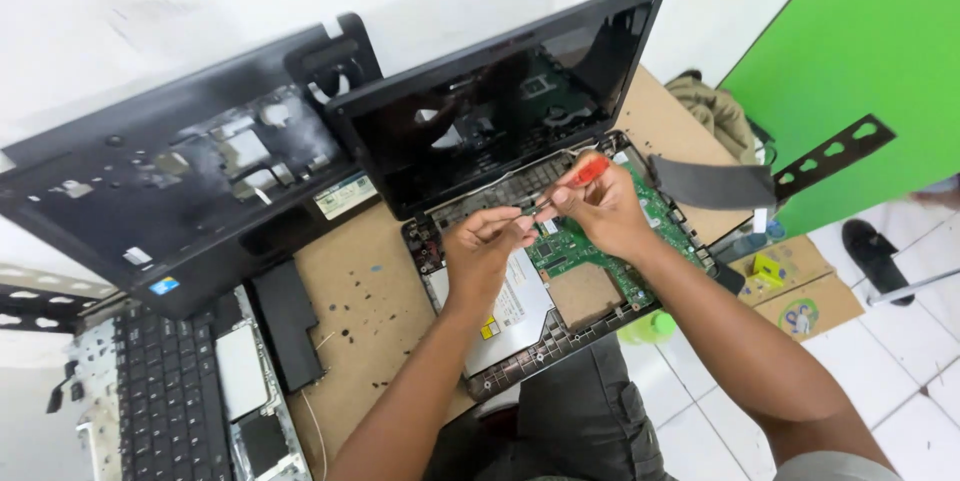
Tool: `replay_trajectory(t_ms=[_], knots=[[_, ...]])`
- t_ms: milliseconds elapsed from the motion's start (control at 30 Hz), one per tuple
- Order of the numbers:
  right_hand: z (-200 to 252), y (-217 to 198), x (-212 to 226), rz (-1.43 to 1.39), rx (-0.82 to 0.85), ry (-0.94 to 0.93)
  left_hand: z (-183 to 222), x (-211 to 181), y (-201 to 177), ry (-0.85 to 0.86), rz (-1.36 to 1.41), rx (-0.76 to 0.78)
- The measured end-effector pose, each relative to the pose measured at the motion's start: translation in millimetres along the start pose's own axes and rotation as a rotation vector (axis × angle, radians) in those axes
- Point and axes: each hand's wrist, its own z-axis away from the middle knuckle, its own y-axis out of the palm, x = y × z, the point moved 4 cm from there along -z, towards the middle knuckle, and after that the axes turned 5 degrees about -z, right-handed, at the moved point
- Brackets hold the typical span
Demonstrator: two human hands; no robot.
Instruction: Disconnecting internal cables and components from a laptop motherboard using a screwdriver.
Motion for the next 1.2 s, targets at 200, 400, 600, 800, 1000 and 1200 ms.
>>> replay_trajectory(t_ms=[200, 400, 600, 800, 1000, 1200], knots=[[18, 34, 37, 0.034, -0.07, -0.124, 13, -12, 6, 0.041, 0.138, -0.019], [60, 54, 50, 0.017, -0.205, -0.307, 39, -2, -1, 0.026, 0.425, -0.086], [97, 92, 63, 0.047, -0.157, -0.398, 85, -4, -31, 0.025, 0.416, -0.052], [137, 113, 78, -0.012, -0.154, -0.392, 127, -1, -48, 0.052, 0.363, 0.003], [169, 119, 77, 0.007, -0.15, -0.373, 154, 13, -48, -0.037, 0.466, 0.063], [181, 121, 82, -0.007, -0.15, -0.351, 171, 4, -50, 0.027, 0.45, 0.055]])
